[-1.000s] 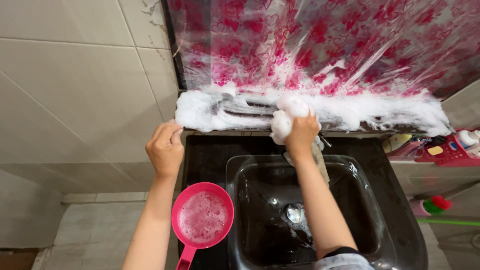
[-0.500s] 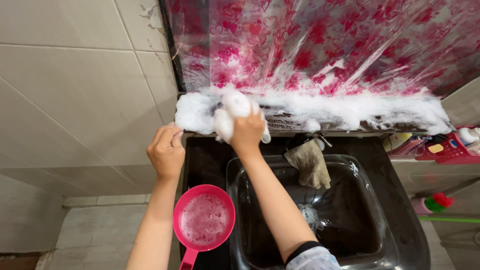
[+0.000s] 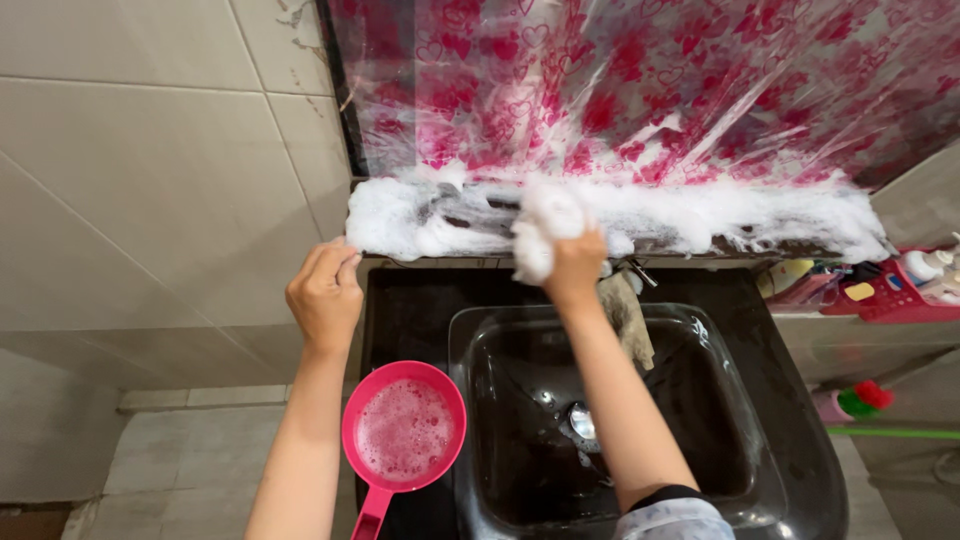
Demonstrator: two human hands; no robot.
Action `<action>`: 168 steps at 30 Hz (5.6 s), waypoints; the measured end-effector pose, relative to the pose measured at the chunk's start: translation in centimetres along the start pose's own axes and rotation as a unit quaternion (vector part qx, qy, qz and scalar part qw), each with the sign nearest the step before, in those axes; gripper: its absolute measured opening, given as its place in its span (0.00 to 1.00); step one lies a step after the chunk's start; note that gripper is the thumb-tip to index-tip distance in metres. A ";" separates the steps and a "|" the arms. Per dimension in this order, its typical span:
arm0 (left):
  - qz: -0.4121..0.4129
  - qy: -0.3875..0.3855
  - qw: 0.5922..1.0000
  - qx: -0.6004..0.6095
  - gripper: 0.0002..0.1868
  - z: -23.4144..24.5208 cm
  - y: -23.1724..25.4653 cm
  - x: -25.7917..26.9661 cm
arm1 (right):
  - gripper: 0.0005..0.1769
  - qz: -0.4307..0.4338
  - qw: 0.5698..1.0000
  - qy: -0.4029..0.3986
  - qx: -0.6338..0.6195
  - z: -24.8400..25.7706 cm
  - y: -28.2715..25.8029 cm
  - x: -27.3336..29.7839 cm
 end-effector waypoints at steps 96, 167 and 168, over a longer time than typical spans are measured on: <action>-0.142 -0.265 0.934 -0.192 0.56 -14.7 26.1 10.8 | 0.38 -0.007 0.994 -0.058 0.096 25.5 28.8 9.3; -0.088 -0.259 0.936 -0.220 0.57 -14.2 27.0 11.4 | 0.33 -0.039 0.995 -0.042 0.086 27.9 33.3 11.0; -0.083 -0.257 0.939 -0.214 0.57 -14.1 27.1 11.4 | 0.33 -0.055 0.993 -0.039 0.094 28.5 34.0 10.9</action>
Point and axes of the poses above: each hand's wrist, its own x-axis away from the middle knuckle, its own z-axis out of the back of the hand, y = z × x, the point moved 6 cm from there along -x, towards the middle knuckle, and after that the axes turned 15 degrees about -x, right-handed, at the moved point
